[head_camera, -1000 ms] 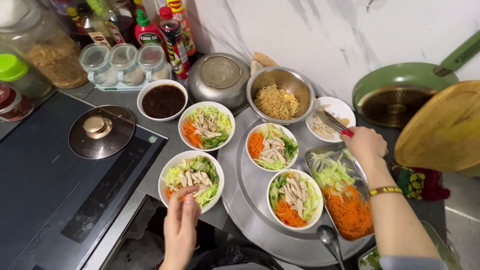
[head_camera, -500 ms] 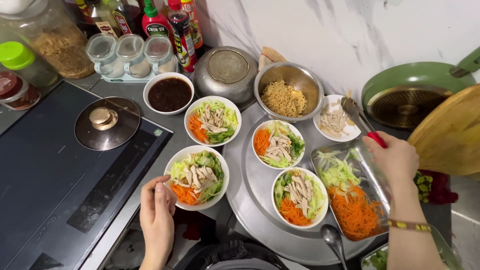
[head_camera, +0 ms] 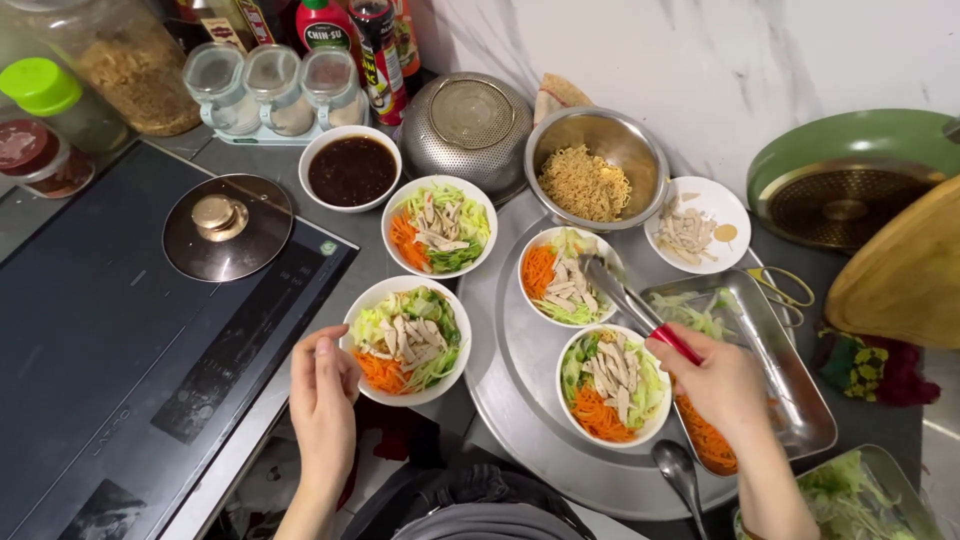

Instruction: The person assembles several bowls of noodles by adding shredded vegetables and sliced meat. Using tongs, they transfer ingredients from metal trays and bowls into individual white bowls arranged on a rotating tray.

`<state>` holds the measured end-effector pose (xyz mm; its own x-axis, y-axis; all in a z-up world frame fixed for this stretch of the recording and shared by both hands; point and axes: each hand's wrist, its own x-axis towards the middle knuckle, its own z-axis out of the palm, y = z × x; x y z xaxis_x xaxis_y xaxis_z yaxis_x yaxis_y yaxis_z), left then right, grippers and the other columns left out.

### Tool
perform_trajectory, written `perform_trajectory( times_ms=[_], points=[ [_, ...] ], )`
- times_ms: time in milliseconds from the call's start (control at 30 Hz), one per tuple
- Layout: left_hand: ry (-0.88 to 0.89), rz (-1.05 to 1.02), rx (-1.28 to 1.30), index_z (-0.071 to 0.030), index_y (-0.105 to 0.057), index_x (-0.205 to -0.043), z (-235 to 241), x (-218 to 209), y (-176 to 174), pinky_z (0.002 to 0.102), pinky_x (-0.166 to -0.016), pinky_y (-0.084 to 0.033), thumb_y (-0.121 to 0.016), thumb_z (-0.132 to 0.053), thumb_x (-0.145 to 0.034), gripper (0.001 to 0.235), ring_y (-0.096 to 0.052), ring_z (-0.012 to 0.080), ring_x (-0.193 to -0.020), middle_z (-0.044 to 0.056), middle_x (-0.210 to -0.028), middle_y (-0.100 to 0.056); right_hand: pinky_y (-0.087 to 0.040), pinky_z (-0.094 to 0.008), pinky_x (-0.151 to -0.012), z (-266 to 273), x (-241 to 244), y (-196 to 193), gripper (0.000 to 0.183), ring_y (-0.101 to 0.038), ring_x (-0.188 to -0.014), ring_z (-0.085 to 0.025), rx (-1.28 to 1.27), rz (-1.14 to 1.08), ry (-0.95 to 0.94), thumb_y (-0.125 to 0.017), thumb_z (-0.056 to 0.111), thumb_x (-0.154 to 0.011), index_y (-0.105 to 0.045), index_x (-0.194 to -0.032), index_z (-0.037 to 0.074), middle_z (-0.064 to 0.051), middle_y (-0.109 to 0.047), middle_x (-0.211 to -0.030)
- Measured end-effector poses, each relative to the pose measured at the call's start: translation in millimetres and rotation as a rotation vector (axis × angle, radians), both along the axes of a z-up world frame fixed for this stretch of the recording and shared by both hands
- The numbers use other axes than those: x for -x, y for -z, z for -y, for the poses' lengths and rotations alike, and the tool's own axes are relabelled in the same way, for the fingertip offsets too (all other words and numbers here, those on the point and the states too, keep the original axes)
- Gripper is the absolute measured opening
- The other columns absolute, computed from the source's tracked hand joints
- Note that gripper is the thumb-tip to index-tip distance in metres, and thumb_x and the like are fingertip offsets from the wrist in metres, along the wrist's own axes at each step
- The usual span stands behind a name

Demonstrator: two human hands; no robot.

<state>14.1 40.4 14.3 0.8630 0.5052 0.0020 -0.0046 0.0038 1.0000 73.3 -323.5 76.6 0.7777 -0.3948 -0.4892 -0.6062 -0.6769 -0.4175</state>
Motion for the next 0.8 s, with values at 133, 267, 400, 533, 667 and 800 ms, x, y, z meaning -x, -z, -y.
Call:
perform_trajectory(
  times_ms=[133, 267, 400, 533, 667, 800],
  points=[
    [0.017, -0.02, -0.005, -0.007, -0.06, -0.117, 2, -1, -1, 0.026, -0.052, -0.032, -0.039, -0.028, -0.112, 0.029, -0.039, 0.0105, -0.058, 0.0, -0.068, -0.042, -0.04, -0.026, -0.046, 4, -3, 17, 0.06, -0.048, -0.048, -0.015, 0.089, -0.004, -0.072, -0.064, 0.054, -0.091, -0.061, -0.145, 0.027, -0.007, -0.073, -0.071],
    [0.02, -0.006, 0.017, -0.007, -0.06, -0.116, 3, 0, 3, 0.025, -0.051, -0.03, -0.04, -0.026, -0.111, 0.029, -0.038, 0.0102, -0.057, 0.0, -0.066, -0.042, -0.044, -0.028, -0.048, 7, -3, 21, 0.067, -0.044, -0.045, -0.015, 0.08, -0.013, -0.088, -0.064, 0.056, -0.089, -0.057, -0.148, 0.025, -0.006, -0.07, -0.067],
    [0.015, -0.023, 0.008, -0.007, -0.06, -0.116, 1, 2, 7, 0.026, -0.052, -0.029, -0.039, -0.026, -0.111, 0.029, -0.036, 0.0096, -0.057, -0.001, -0.066, -0.041, -0.038, -0.028, -0.044, 14, -5, 30, 0.07, -0.038, -0.043, -0.014, 0.036, 0.014, -0.079, -0.065, 0.057, -0.087, -0.057, -0.149, 0.025, -0.006, -0.058, -0.058],
    [0.012, -0.01, 0.016, -0.008, -0.06, -0.116, 0, 3, 9, 0.025, -0.051, -0.027, -0.04, -0.028, -0.111, 0.029, -0.035, 0.0087, -0.056, -0.001, -0.064, -0.038, -0.043, -0.035, -0.071, 19, -10, 32, 0.064, -0.053, -0.055, -0.018, -0.086, 0.067, -0.023, -0.069, 0.049, -0.089, -0.062, -0.145, 0.02, -0.006, -0.061, -0.058],
    [-0.005, -0.037, 0.03, -0.008, -0.061, -0.116, 1, 3, 8, 0.026, -0.052, -0.028, -0.04, -0.028, -0.111, 0.029, -0.036, 0.0092, -0.057, -0.001, -0.065, -0.039, -0.056, -0.034, -0.076, 21, -12, 30, 0.049, -0.058, -0.062, -0.019, -0.278, 0.1, 0.071, -0.068, 0.024, -0.097, -0.064, -0.144, 0.012, -0.009, -0.068, -0.076],
    [-0.01, -0.035, 0.033, -0.008, -0.062, -0.115, 0, 5, 6, 0.026, -0.052, -0.028, -0.04, -0.028, -0.111, 0.029, -0.036, 0.0094, -0.057, -0.001, -0.065, -0.038, -0.051, -0.032, -0.067, 19, -9, 12, 0.038, -0.054, -0.066, -0.02, -0.349, 0.125, 0.14, -0.068, 0.016, -0.098, -0.072, -0.135, 0.007, -0.012, -0.067, -0.078]
  ],
)
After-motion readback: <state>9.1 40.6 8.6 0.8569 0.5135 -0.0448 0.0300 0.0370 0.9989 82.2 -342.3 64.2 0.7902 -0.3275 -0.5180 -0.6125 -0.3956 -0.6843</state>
